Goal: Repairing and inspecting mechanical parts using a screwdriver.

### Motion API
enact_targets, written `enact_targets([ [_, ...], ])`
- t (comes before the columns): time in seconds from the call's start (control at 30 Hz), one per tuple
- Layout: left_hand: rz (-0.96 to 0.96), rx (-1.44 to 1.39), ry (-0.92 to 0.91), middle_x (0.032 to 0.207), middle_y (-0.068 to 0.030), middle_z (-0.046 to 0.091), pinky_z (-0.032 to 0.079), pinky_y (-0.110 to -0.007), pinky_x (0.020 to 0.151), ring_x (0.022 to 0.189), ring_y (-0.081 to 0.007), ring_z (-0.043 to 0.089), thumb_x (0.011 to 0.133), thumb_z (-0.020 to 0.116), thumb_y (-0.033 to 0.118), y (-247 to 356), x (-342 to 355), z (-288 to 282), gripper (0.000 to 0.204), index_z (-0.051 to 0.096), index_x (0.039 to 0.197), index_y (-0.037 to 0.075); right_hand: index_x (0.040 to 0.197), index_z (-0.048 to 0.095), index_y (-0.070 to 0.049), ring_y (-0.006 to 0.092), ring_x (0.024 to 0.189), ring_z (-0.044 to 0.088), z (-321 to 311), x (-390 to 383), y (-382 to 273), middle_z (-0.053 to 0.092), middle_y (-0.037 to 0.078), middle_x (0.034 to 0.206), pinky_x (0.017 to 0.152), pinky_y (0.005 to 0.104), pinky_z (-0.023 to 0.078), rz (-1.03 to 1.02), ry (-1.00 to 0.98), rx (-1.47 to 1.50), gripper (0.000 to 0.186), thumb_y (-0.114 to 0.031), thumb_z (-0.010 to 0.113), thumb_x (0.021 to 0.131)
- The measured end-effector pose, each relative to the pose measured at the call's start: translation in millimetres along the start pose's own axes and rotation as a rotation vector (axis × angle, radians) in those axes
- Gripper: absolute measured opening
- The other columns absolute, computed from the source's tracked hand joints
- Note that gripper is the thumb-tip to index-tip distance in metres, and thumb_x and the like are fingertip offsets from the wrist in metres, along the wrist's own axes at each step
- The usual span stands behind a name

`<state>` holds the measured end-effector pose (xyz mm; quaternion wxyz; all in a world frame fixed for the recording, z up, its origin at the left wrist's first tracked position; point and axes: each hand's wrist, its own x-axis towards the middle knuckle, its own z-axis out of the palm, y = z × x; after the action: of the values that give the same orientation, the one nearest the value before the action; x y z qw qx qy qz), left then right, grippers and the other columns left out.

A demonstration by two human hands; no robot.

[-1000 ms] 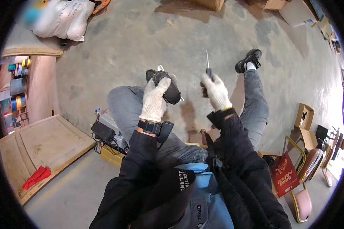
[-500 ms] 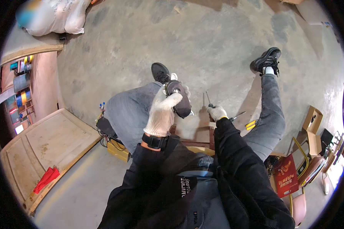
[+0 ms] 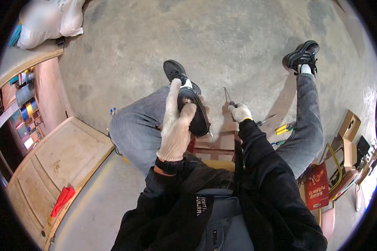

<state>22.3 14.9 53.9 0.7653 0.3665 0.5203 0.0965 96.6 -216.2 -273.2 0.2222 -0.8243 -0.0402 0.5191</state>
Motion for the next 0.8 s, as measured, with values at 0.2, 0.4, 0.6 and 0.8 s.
enact_targets([
  [0.2, 0.085, 0.185, -0.075, 0.128, -0.0175, 0.065, 0.062, -0.040, 0.091, 0.106, -0.0267, 0.071, 0.100, 0.055, -0.001, -11.6, 2.1, -6.3, 0.053, 0.050, 0.153, 0.001, 0.098, 0.072, 0.005, 0.0232, 0.059, 0.070, -1.7, -1.8, -4.7, 0.069, 0.012, 0.073, 0.058, 0.0377, 0.056, 0.033, -0.019, 0.002, 0.044, -0.039, 0.072, 0.093],
  [0.4, 0.024, 0.190, -0.046, 0.111, -0.0076, 0.070, 0.055, -0.030, 0.086, 0.100, -0.0164, 0.066, 0.102, 0.061, 0.002, -14.0, 0.8, -12.8, 0.024, 0.070, 0.124, -0.001, 0.100, 0.076, 0.005, 0.0331, 0.076, 0.076, -24.5, -21.6, -26.4, 0.075, 0.024, 0.083, 0.071, 0.0410, 0.058, 0.053, -0.009, 0.051, 0.053, -0.047, 0.069, 0.092],
  [0.6, 0.122, 0.294, -0.077, 0.107, -0.0109, 0.070, 0.060, -0.034, 0.079, 0.092, -0.0187, 0.070, 0.103, 0.066, 0.010, -27.1, 5.1, -29.9, 0.021, 0.070, 0.119, -0.002, 0.109, 0.074, 0.003, 0.0174, 0.065, 0.067, -82.4, -85.1, -91.5, 0.070, 0.010, 0.075, 0.064, 0.0335, 0.055, -0.079, -0.037, 0.271, 0.042, -0.037, 0.072, 0.095],
  [0.8, 0.198, 0.091, -0.082, 0.098, -0.0093, 0.067, 0.067, -0.042, 0.064, 0.082, -0.0199, 0.069, 0.106, 0.061, 0.010, -45.4, 15.9, -43.5, 0.025, 0.065, 0.129, 0.000, 0.105, 0.069, 0.002, 0.0108, 0.071, 0.063, -137.4, -194.6, -161.1, 0.067, 0.004, 0.084, 0.068, 0.0270, 0.054, -0.266, -0.152, 0.360, 0.032, -0.030, 0.070, 0.099],
])
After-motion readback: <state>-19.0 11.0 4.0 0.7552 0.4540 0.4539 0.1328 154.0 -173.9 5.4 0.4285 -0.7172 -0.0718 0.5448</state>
